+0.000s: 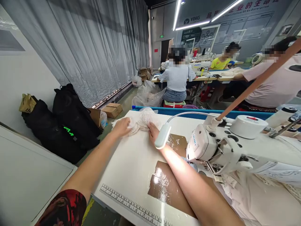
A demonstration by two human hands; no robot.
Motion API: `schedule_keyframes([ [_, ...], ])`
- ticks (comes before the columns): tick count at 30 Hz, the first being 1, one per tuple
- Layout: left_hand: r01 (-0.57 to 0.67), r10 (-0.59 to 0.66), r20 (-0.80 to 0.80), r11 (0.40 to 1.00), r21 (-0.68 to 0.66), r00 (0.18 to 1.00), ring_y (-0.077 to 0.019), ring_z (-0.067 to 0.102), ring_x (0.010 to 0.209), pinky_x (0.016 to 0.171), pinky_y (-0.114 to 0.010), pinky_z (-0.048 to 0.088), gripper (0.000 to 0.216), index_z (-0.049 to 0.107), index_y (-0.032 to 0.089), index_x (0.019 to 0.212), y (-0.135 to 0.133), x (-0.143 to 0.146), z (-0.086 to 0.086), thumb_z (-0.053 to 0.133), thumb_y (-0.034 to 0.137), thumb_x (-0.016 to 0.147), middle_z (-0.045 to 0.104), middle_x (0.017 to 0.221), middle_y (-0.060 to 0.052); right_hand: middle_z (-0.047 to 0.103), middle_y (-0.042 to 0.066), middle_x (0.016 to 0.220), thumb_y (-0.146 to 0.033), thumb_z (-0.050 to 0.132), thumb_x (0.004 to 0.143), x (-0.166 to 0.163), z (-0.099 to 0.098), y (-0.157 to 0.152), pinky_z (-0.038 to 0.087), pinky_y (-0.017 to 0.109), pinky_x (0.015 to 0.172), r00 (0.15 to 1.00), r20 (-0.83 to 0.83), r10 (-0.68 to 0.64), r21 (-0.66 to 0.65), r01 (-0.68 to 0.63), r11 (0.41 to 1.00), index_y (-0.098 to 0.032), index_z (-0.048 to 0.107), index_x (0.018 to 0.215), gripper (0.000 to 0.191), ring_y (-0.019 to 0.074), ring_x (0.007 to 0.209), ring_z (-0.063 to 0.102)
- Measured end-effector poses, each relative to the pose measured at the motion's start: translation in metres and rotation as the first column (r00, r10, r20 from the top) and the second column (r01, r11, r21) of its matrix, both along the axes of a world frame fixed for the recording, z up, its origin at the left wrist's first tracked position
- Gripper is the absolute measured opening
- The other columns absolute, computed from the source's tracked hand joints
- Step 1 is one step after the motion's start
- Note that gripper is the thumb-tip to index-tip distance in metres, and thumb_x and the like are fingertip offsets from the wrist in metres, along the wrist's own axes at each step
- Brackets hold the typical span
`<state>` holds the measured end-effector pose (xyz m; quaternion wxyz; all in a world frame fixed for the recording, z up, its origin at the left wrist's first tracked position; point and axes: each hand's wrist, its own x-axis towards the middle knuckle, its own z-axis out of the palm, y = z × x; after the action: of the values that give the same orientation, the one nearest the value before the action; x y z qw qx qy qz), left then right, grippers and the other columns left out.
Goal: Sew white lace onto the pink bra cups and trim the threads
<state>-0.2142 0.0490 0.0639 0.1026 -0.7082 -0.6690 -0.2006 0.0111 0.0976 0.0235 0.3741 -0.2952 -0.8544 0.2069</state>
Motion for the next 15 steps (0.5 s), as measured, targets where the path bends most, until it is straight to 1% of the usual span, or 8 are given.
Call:
schedule_keyframes([
  [2,0.012,-0.012,0.005,1.0,-0.023,1.0,-0.0342,0.047,0.125,0.101,-0.046,0.041,0.042,0.056,0.015,0.11,-0.005,0.005,-0.019,0.07,0.028,0.073,0.054,0.13,-0.016,0.057,0.018,0.128,-0.018,0.031,0.088,0.013,-0.012,-0.009,0.039,0.052,0.103,0.996,0.087,0.018,-0.032,-0.015,0.999,-0.015,0.051,0.128,0.044,0.0289,0.124,0.05],
  [4,0.032,-0.032,0.013,0.999,-0.019,0.999,-0.0338,0.039,0.132,0.107,-0.048,0.035,0.052,0.051,0.013,0.122,-0.014,0.014,-0.027,0.068,0.033,0.077,0.046,0.139,-0.018,0.062,0.017,0.12,-0.018,0.032,0.088,0.037,-0.017,-0.032,0.044,0.046,0.096,0.983,0.175,0.057,-0.058,-0.048,0.997,-0.015,0.054,0.123,0.041,0.0269,0.113,0.057],
  [6,0.084,-0.083,0.036,0.996,-0.004,0.996,-0.0308,0.039,0.133,0.11,-0.047,0.032,0.051,0.048,0.012,0.125,-0.026,0.03,-0.025,0.062,0.034,0.082,0.046,0.139,-0.018,0.067,0.012,0.107,-0.017,0.038,0.086,0.069,-0.015,-0.064,0.049,0.038,0.086,0.96,0.262,0.098,-0.09,-0.077,0.993,-0.019,0.06,0.113,0.034,0.0235,0.098,0.062],
  [7,0.121,-0.121,0.052,0.993,-0.001,0.991,-0.0284,0.043,0.129,0.109,-0.045,0.034,0.047,0.049,0.013,0.124,-0.033,0.041,-0.022,0.059,0.034,0.084,0.05,0.136,-0.017,0.069,0.01,0.099,-0.017,0.042,0.084,0.086,-0.013,-0.081,0.049,0.035,0.081,0.946,0.304,0.112,-0.105,-0.083,0.991,-0.021,0.063,0.103,0.028,0.0224,0.09,0.063],
  [9,0.245,-0.238,0.153,0.969,-0.027,0.959,-0.0254,0.053,0.119,0.102,-0.041,0.042,0.038,0.055,0.018,0.119,-0.049,0.07,-0.014,0.056,0.038,0.086,0.06,0.124,-0.011,0.069,0.008,0.088,-0.018,0.05,0.08,0.122,-0.009,-0.113,0.047,0.032,0.073,0.916,0.38,0.13,-0.13,-0.087,0.988,-0.022,0.064,0.086,0.016,0.0212,0.08,0.062],
  [10,0.324,-0.302,0.197,0.942,-0.091,0.933,-0.0247,0.055,0.116,0.099,-0.04,0.045,0.036,0.056,0.02,0.117,-0.058,0.088,-0.009,0.054,0.039,0.087,0.062,0.121,-0.009,0.068,0.007,0.085,-0.018,0.052,0.078,0.14,-0.009,-0.129,0.045,0.032,0.071,0.901,0.409,0.142,-0.138,-0.093,0.986,-0.022,0.063,0.082,0.012,0.0206,0.078,0.061],
  [12,0.487,-0.433,0.289,0.859,-0.154,0.854,-0.0236,0.058,0.112,0.096,-0.038,0.048,0.032,0.059,0.021,0.113,-0.078,0.127,-0.002,0.054,0.04,0.088,0.063,0.119,-0.008,0.067,0.006,0.084,-0.016,0.052,0.077,0.177,-0.012,-0.156,0.043,0.03,0.067,0.871,0.465,0.155,-0.131,-0.105,0.986,-0.021,0.063,0.081,0.013,0.0193,0.075,0.059],
  [15,0.705,-0.603,0.395,0.68,-0.201,0.694,-0.0215,0.058,0.113,0.098,-0.034,0.047,0.031,0.059,0.022,0.114,-0.106,0.191,0.003,0.055,0.038,0.088,0.062,0.121,-0.008,0.066,0.007,0.084,-0.015,0.049,0.078,0.227,-0.023,-0.189,0.039,0.029,0.061,0.831,0.548,0.092,-0.069,-0.065,0.996,-0.02,0.064,0.089,0.019,0.0192,0.072,0.058],
])
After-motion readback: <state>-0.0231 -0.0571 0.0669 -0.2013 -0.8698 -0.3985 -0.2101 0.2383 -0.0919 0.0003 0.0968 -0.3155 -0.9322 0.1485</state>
